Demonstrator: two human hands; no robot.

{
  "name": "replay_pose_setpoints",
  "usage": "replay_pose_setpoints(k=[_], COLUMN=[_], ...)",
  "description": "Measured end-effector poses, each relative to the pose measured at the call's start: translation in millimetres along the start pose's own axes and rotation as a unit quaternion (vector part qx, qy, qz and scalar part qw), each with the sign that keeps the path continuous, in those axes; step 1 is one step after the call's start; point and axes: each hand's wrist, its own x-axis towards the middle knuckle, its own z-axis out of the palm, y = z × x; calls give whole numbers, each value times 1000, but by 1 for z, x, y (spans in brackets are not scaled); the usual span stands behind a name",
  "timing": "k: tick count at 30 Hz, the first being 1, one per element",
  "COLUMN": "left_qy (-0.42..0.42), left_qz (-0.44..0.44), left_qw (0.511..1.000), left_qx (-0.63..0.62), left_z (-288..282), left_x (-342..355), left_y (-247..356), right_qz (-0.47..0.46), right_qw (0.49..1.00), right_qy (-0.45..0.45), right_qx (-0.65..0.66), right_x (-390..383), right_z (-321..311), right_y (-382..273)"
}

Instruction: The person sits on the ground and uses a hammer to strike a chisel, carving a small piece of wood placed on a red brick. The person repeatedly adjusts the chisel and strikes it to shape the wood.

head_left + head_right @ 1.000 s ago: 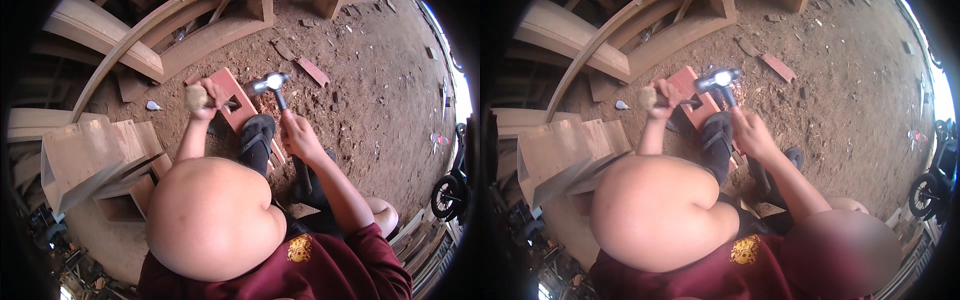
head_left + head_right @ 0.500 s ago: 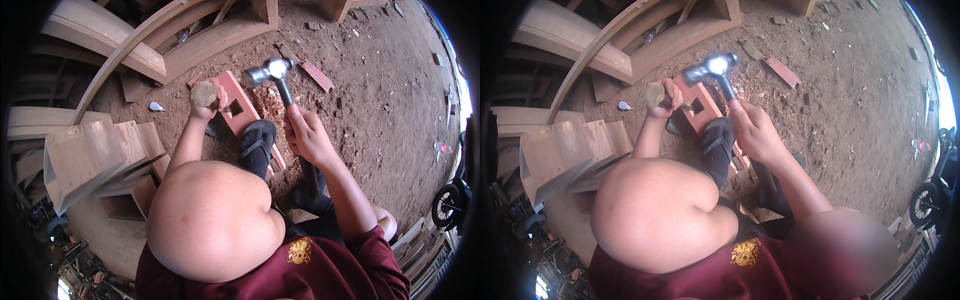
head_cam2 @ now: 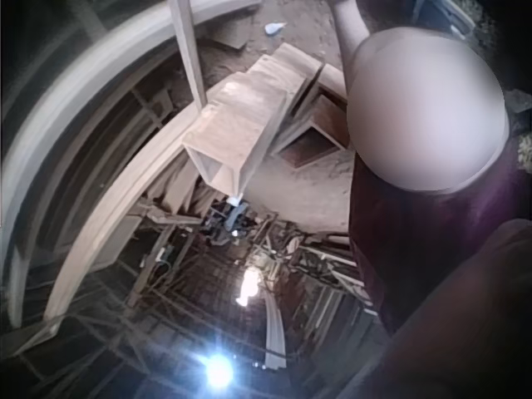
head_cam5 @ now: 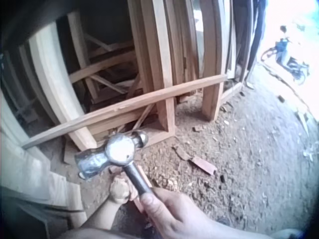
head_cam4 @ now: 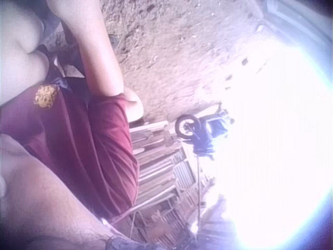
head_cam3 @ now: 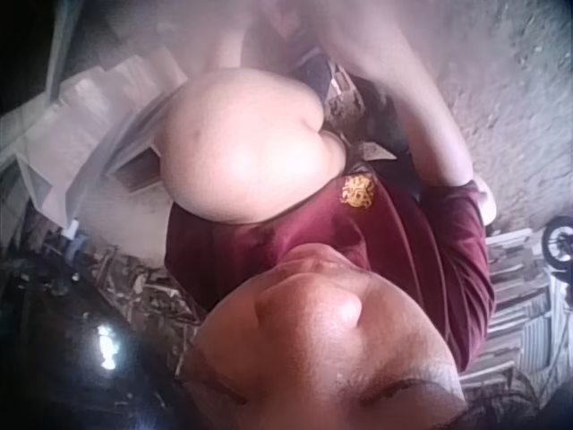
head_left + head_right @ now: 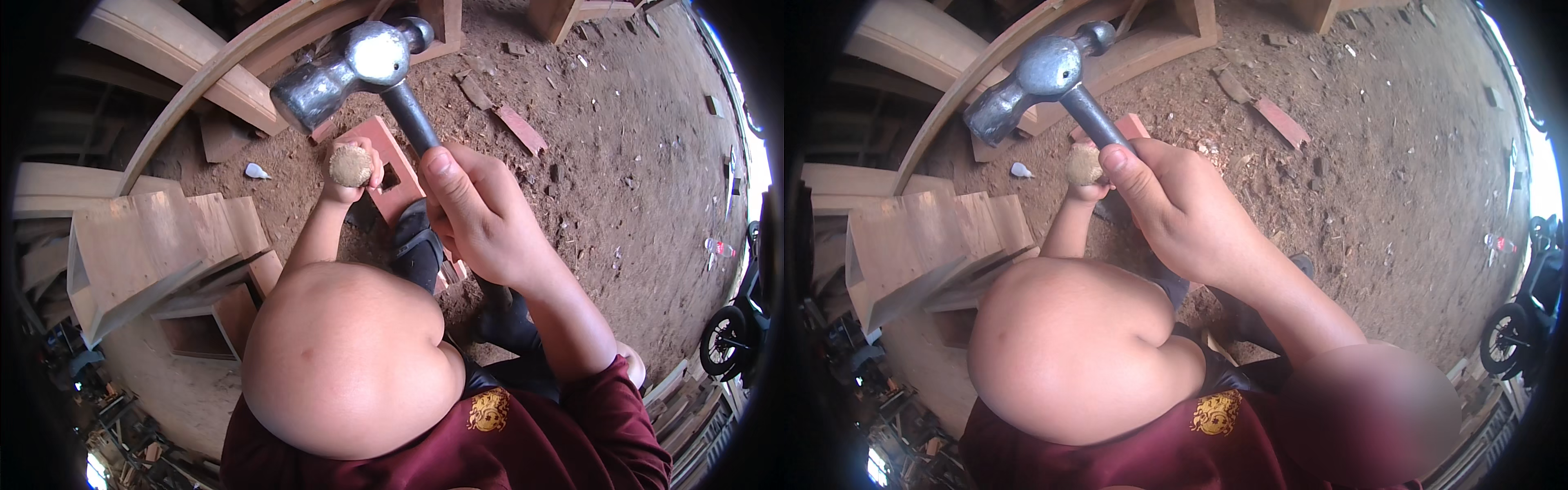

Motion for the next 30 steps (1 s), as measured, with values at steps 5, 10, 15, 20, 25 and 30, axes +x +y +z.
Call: replay_pose_setpoints(k=[5, 10, 15, 20, 25, 30], left_qy=[35, -20, 113, -75, -55, -73], left_qz=[7, 2, 87, 58, 53, 55], left_qw=[999, 999, 985, 988, 995, 994], left_qx=[7, -33, 95, -121, -67, -58], left_z=[-8, -41, -16, -21, -24, -23], left_x=[-6, -6, -8, -7, 1, -1], left_y=[-15, -43, -62, -26, 4, -14], right_qz=[19, 104, 86, 52, 85, 62], right_qw=[999, 952, 971, 996, 989, 994], right_qy=[-5, -84, -14, 64, 109, 86], right_qx=[-25, -277, -224, 45, 60, 17], right_x=[-1, 22, 7, -7, -11, -15], right_z=[5, 0, 2, 4, -15, -12], right_y=[-4, 69, 68, 43, 37, 40])
